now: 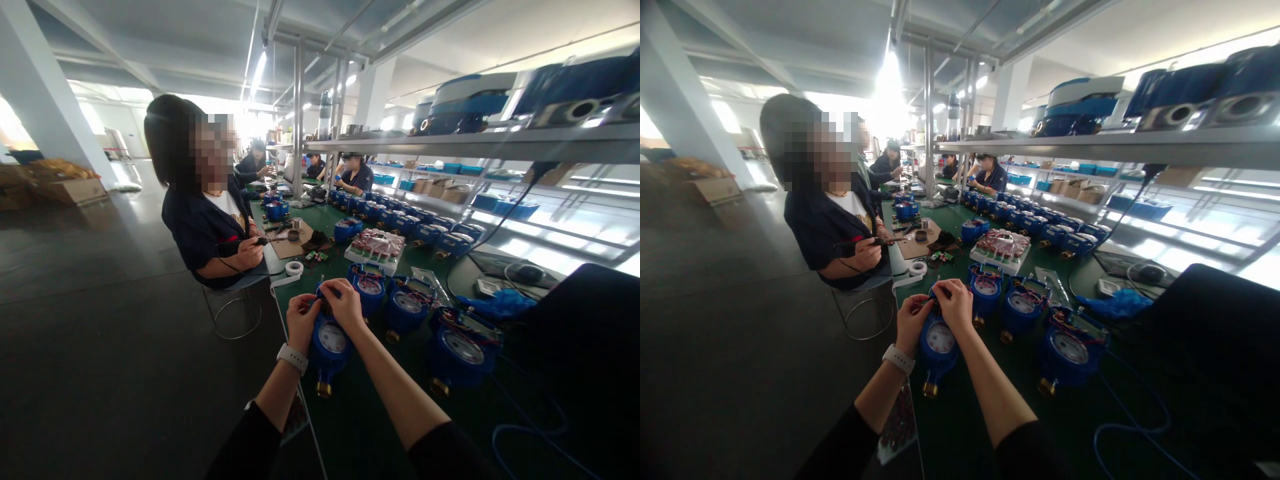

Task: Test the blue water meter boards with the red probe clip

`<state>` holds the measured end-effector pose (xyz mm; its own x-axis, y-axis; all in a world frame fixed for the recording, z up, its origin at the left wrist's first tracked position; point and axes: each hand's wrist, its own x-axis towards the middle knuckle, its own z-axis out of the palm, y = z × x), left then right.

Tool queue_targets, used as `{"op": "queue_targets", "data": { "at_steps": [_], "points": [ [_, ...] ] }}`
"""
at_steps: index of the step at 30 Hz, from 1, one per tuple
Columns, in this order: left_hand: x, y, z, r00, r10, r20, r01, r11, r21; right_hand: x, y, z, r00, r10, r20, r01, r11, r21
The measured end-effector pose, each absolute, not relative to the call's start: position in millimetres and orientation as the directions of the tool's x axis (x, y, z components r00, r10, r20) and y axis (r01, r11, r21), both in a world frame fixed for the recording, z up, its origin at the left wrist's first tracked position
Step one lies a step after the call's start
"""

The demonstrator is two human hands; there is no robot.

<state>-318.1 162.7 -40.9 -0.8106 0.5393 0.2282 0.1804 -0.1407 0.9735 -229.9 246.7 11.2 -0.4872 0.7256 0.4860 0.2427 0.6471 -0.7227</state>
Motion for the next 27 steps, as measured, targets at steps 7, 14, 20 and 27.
{"op": "queue_targets", "data": {
  "at_steps": [7, 14, 20, 27],
  "points": [
    [-322.6, 160.5, -45.3, -0.793, 0.580, 0.188, 0.113, -0.163, 0.980, -238.3, 242.3, 14.3, -0.499, 0.741, 0.450, 0.265, 0.625, -0.734],
    [-321.0, 160.6, -47.0, -0.809, 0.561, 0.177, 0.095, -0.172, 0.981, -236.5, 243.4, 13.9, -0.472, 0.773, 0.423, 0.311, 0.596, -0.741],
    [-321.2, 160.6, -48.8, -0.808, 0.558, 0.187, 0.127, -0.146, 0.981, -235.5, 241.8, 17.3, -0.475, 0.782, 0.403, 0.316, 0.580, -0.751],
    [-321.3, 160.7, -49.1, -0.802, 0.560, 0.206, 0.155, -0.139, 0.978, -234.9, 240.7, 19.9, -0.480, 0.785, 0.391, 0.317, 0.571, -0.757]
  ]
}}
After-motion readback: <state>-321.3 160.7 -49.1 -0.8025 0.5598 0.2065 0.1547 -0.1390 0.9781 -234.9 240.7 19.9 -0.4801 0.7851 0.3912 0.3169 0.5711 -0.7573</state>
